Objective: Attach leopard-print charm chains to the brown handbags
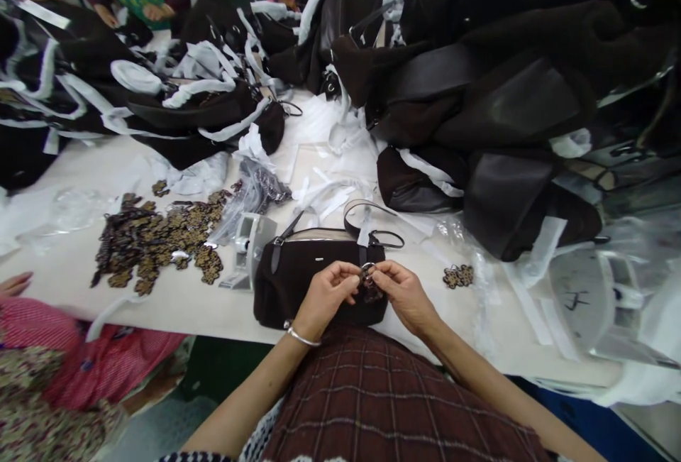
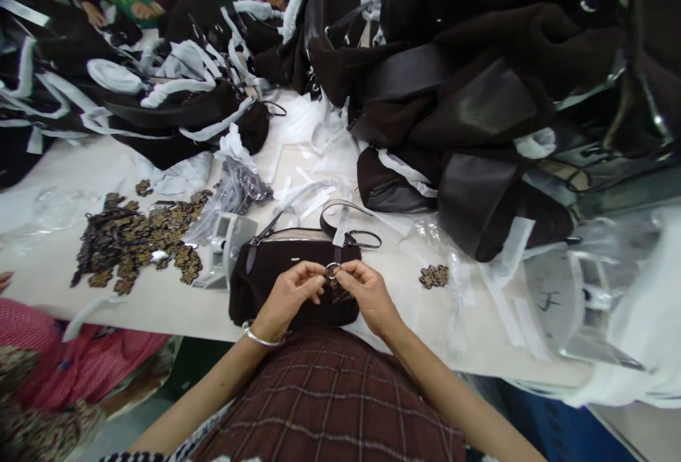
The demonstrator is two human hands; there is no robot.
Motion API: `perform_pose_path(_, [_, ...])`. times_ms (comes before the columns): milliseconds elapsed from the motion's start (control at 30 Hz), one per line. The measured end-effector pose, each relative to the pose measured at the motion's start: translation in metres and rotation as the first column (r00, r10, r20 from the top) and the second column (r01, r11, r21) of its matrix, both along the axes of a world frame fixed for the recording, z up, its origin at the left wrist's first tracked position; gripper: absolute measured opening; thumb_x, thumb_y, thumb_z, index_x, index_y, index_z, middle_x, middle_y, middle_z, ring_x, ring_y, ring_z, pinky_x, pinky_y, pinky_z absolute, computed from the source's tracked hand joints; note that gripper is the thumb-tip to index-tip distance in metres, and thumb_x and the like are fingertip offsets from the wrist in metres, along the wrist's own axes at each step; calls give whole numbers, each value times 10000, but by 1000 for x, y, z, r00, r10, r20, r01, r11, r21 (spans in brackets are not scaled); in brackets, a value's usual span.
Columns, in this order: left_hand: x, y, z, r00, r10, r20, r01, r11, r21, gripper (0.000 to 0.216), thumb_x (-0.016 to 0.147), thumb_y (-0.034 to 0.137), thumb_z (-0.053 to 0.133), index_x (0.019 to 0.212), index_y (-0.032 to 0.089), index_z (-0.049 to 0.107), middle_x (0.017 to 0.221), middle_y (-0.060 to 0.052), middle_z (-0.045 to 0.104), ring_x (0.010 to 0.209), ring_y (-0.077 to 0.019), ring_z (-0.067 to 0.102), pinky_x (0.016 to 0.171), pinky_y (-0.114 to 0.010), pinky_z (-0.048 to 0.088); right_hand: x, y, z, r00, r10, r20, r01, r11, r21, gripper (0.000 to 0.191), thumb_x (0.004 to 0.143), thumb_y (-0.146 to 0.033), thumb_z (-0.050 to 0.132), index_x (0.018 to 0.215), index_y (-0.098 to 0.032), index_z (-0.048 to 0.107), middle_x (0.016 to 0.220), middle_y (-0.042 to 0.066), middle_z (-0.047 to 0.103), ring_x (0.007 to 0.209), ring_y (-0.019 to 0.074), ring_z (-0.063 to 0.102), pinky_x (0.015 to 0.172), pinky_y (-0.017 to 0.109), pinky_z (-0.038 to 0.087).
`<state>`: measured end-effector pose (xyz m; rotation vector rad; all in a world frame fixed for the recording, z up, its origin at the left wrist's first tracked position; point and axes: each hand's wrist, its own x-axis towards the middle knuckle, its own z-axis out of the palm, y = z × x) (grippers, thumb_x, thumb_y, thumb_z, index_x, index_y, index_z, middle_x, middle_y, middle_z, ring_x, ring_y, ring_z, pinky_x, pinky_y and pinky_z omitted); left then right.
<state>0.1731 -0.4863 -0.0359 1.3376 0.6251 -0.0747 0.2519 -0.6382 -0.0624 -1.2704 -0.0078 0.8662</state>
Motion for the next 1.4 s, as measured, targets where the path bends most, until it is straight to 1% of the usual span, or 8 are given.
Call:
perform_pose_path(267, [7,-9,-23,985,-82,-151,72,995,-72,248,787,369,637,765,134,559,678,-28,648,563,-122,625,523,-229,521,-6,8,-16,993,-63,-95,64,998,15,182,767,-369,738,782,-205,658,1086,28,676,960,166,593,840,272,430])
perform_pose_path(433, [10,8,-38,929,-310,-204,341,930,138,193,787,331,603,712,157,566,571,20,584,499,-96,562,462,-178,438,-7,5,-26,992,-71,-101,63,995,-82,243,775,-440,710,796,-204,654,808,13,692,717,146,591,679,260,436])
perform_pose_path(567, [32,28,-60,952,-235,-194,282,920,271,111,788,283,570,800,176,597,626,27,587,546,-101,568,490,-180,443,-1,7,-28,992,-116,-60,108,988,-110,245,795,-428,685,755,-192,633,723,-1,669,702,137,609,707,251,453])
perform_pose_path(833, [80,34,-94,943,-238,-232,323,822,469,106,809,261,543,777,190,616,618,13,614,573,-123,583,572,-215,428,14,22,-43,971,-195,-140,147,944,-295,294,754,-456,678,756,-191,552,559,-20,643,423,106,564,435,195,413])
perform_pose_path(1100, [102,35,-84,884,-332,-329,463,528,712,214,699,348,713,820,198,621,774,-16,618,680,-153,566,605,-243,392,28,35,-54,971,-234,-45,205,916,-346,258,750,-412,672,757,-189,544,539,-27,639,404,102,560,408,185,404])
perform_pose_path(1167, [112,37,-87,874,-327,-358,485,583,652,232,698,386,718,720,190,595,663,-1,589,618,-146,555,568,-238,378,29,37,-53,976,-215,-13,196,910,-365,253,756,-410,664,744,-193,536,533,-29,636,401,104,558,407,189,404])
perform_pose_path(1300, [120,43,-96,890,-342,-304,431,847,311,251,779,369,652,670,179,530,495,44,506,461,-103,511,481,-200,387,31,39,-49,984,-179,9,168,906,-389,243,765,-416,643,737,-197,542,535,-23,641,404,110,556,411,199,409])
perform_pose_path(1400, [112,50,-96,904,-354,-239,373,927,38,272,823,371,612,678,164,512,486,39,521,416,-81,501,451,-185,420,34,41,-43,987,-158,18,152,908,-391,227,769,-409,631,742,-197,554,544,-18,648,409,111,550,413,202,412])
